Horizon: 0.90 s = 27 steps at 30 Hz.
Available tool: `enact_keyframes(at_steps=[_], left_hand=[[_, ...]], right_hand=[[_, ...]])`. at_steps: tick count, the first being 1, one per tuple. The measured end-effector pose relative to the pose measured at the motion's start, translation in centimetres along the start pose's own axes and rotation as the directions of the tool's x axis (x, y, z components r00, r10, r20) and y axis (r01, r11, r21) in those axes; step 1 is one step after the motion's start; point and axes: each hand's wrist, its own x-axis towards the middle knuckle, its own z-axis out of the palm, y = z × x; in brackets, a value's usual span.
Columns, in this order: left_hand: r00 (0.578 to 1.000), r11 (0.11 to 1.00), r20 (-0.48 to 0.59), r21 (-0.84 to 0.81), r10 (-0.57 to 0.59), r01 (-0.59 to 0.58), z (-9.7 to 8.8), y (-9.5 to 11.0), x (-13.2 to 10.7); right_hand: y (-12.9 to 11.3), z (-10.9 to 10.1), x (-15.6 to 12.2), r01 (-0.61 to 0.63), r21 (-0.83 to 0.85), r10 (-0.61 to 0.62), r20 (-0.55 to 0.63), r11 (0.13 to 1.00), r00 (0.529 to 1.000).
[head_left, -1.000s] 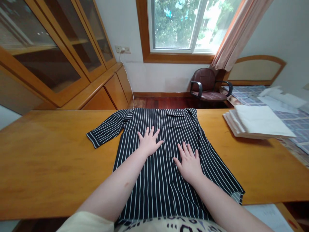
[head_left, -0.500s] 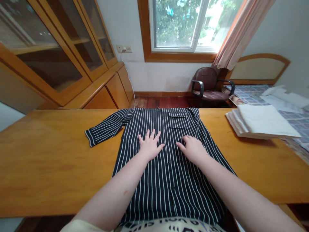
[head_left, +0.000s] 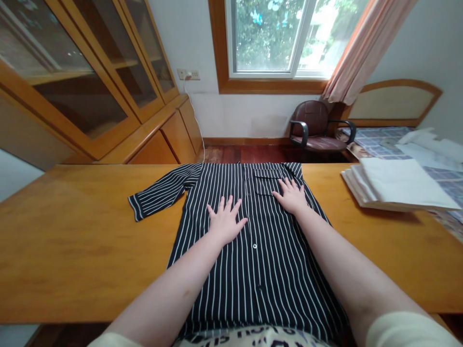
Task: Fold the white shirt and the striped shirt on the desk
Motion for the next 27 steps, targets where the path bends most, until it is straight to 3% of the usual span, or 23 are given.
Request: enact_keyframes(at_steps=[12, 27], left_hand=[[1.0, 1.0, 0.019, -0.022, -0.017, 0.017, 0.8, 0.6, -3.6], [0.998, 0.999, 0.054, -0.031, -0.032, 0.033, 1.0, 1.8, -6.7]], right_hand=[[-0.1, 0.1, -4.2, -0.038, -0.012, 0.039, 0.009, 0.999, 0.999], [-0.3, -0.1, -7.0, -0.075, 0.022, 0.075, 0.027, 0.997, 0.997]])
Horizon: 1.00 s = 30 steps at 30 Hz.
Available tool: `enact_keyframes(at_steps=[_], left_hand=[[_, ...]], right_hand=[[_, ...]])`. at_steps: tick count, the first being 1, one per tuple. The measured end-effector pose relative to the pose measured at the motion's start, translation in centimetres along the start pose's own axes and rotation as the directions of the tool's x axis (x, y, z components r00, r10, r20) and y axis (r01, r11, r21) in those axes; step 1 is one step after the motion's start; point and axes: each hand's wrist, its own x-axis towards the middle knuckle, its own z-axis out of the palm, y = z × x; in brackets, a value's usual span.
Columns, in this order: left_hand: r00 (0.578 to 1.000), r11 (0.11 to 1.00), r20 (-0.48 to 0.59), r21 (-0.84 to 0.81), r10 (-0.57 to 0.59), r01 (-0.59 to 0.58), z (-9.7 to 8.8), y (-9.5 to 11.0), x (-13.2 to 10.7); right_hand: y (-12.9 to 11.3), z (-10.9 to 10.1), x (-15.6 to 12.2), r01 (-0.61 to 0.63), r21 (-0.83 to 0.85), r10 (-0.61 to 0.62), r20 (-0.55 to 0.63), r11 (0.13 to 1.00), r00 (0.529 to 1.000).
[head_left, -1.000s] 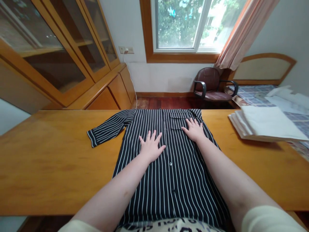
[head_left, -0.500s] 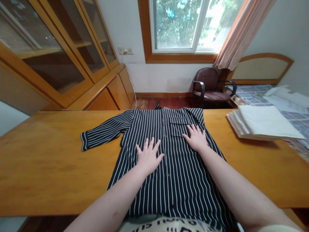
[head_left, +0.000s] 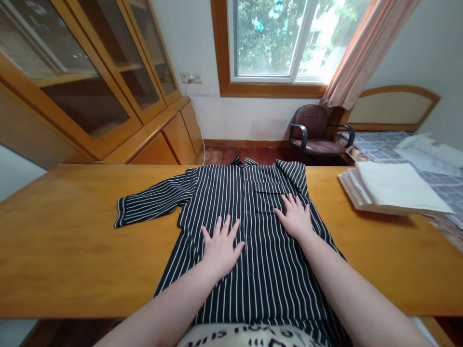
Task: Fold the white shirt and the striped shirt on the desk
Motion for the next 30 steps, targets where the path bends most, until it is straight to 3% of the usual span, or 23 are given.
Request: enact_keyframes(at_steps=[3, 5, 7, 9, 11, 13, 15, 18, 23, 30], left_hand=[[0.999, 1.0, 0.035, 0.0, -0.004, 0.004, -0.4, -0.1, -0.2], [0.993, 1.0, 0.115, 0.001, 0.003, -0.003, -1.3, -0.2, 0.1], [0.976, 1.0, 0.217, -0.009, 0.025, -0.024, -2.6, -0.4, 1.0], [0.967, 0.999, 0.249, -0.031, 0.045, -0.039, -4.3, -0.7, 2.8], [0.988, 0.998, 0.148, -0.051, 0.034, -0.027, -5.8, -1.0, 5.3], [0.999, 0.999, -0.036, -0.048, 0.019, -0.02, -6.5, -1.1, 8.1], [0.983, 1.0, -0.182, -0.024, -0.002, -0.003, -6.3, -1.2, 10.7], [0.968, 1.0, -0.252, 0.016, -0.006, 0.011, -4.7, -1.3, 13.1], [0.976, 0.998, -0.218, 0.05, -0.013, 0.024, -2.5, -1.5, 13.9], [0.988, 0.999, -0.151, 0.022, -0.036, 0.04, -2.3, -1.9, 13.2]], right_hand=[[0.1, 0.1, -0.4, -0.005, -0.003, 0.005, -0.01, 1.0, 1.0], [0.0, 0.1, -0.5, -0.009, -0.002, 0.009, -0.012, 1.0, 1.0], [0.0, 0.1, -0.5, -0.011, -0.002, 0.011, -0.005, 1.0, 1.0], [0.0, 0.0, -0.5, -0.01, -0.005, 0.01, 0.003, 1.0, 1.0], [0.0, 0.0, -0.5, -0.009, -0.007, 0.009, 0.005, 1.0, 1.0], [-0.1, -0.1, -0.5, -0.011, -0.007, 0.011, 0.004, 1.0, 1.0], [0.0, 0.0, -0.5, -0.012, 0.0, 0.012, -0.001, 1.0, 1.0], [0.0, 0.0, -0.6, -0.015, 0.009, 0.015, -0.017, 1.0, 1.0], [-0.1, 0.1, -0.6, -0.014, -0.004, 0.014, -0.01, 1.0, 1.0], [-0.2, -0.1, -0.7, -0.026, -0.012, 0.026, -0.008, 1.0, 1.0]])
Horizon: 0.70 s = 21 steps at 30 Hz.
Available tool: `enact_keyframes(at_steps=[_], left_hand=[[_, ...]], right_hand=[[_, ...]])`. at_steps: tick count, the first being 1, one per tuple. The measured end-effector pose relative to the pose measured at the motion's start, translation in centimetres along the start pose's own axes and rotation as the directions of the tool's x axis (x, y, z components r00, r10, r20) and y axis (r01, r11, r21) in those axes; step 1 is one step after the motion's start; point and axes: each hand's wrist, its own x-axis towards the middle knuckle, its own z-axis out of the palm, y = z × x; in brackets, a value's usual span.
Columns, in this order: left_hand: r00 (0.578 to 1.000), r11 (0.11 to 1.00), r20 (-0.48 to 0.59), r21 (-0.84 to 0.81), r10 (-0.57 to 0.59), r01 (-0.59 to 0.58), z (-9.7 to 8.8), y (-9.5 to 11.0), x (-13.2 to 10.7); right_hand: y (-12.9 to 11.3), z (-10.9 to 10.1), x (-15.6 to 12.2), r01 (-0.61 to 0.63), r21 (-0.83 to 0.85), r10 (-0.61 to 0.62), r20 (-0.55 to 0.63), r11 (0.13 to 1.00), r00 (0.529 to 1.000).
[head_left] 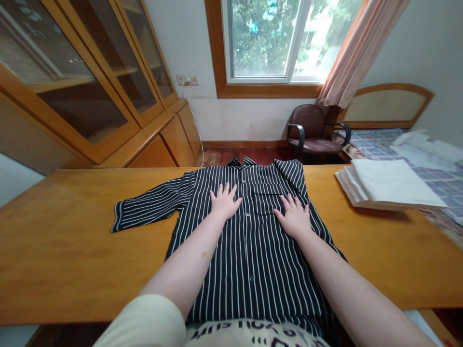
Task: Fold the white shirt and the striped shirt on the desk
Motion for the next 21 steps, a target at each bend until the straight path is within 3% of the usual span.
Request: enact_keyframes(at_steps=[16, 21], left_hand=[[1.0, 1.0, -0.007, -0.01, 0.019, -0.02, 0.6, -0.8, -2.5], [1.0, 1.0, -0.001, -0.01, 0.02, -0.02, 0.6, -1.0, -3.1]], right_hand=[[-0.3, 0.4, -3.6, -0.019, -0.025, 0.019, -0.005, 1.0, 1.0], [-0.6, -1.8, -4.0, 0.019, -0.017, -0.017, 0.107, 1.0, 0.994]])
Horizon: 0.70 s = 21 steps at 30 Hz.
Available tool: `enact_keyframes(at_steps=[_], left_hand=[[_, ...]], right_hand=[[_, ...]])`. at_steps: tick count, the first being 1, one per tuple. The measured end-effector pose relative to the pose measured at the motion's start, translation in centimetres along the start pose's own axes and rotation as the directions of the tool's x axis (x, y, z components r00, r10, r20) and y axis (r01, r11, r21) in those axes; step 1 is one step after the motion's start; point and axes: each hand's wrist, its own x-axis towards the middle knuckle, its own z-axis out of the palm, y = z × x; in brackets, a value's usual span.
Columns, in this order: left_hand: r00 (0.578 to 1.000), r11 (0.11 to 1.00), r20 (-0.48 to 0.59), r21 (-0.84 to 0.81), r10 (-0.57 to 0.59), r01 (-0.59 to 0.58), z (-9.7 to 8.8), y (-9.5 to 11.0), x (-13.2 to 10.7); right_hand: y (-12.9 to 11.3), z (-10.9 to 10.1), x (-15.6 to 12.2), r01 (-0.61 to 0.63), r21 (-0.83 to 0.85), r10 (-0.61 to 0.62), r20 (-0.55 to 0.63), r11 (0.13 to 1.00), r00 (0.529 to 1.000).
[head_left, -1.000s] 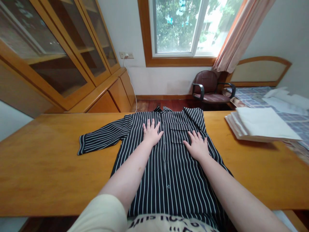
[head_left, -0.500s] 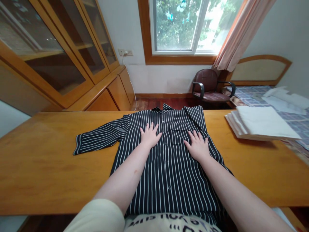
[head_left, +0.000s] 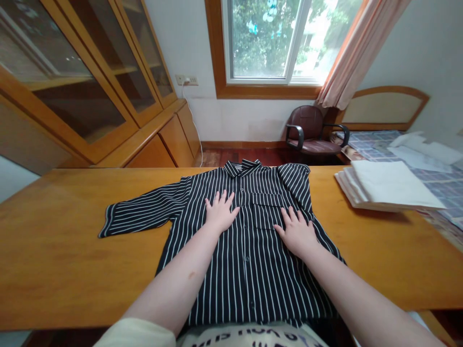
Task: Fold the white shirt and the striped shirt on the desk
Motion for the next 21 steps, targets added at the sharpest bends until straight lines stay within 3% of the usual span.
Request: enact_keyframes(at_steps=[3, 4, 6, 9, 15, 17, 19, 21], left_hand=[[1.0, 1.0, 0.01, -0.008, -0.003, 0.003, -0.1, 0.0, 0.0], [1.0, 1.0, 0.011, -0.012, -0.004, 0.004, 0.0, 0.1, 0.0], [1.0, 1.0, 0.015, -0.016, -0.008, 0.008, 0.1, 0.1, 0.0], [1.0, 1.0, 0.027, -0.024, -0.014, 0.015, -0.1, 0.0, 0.0], [0.969, 0.993, 0.246, -0.099, -0.039, 0.065, -3.1, 0.4, 1.7], [0.973, 0.985, 0.199, -0.11, -0.113, 0.137, -3.6, 1.0, 2.5], [0.974, 0.967, 0.035, -0.114, -0.223, 0.226, -3.2, 1.6, 3.0], [0.96, 0.962, -0.114, -0.132, -0.254, 0.239, -2.2, 2.1, 3.3]], right_hand=[[1.3, -3.1, 2.9, -0.001, 0.171, -0.02, 0.122, 0.985, 0.992], [2.0, -4.0, 4.3, -0.052, 0.244, 0.023, 0.123, 0.968, 0.992], [3.5, -4.8, 7.3, -0.13, 0.373, 0.147, -0.016, 0.919, 0.989], [5.7, -3.4, 10.6, -0.183, 0.404, 0.291, -0.224, 0.896, 0.93], [8.5, 0.5, 12.6, -0.182, 0.322, 0.283, -0.301, 0.929, 0.911], [9.3, 0.7, 13.0, -0.196, 0.395, 0.331, -0.31, 0.897, 0.891], [9.9, 0.6, 13.3, -0.2, 0.508, 0.399, -0.322, 0.838, 0.859], [10.3, 0.5, 13.7, -0.133, 0.638, 0.443, -0.355, 0.758, 0.823]])
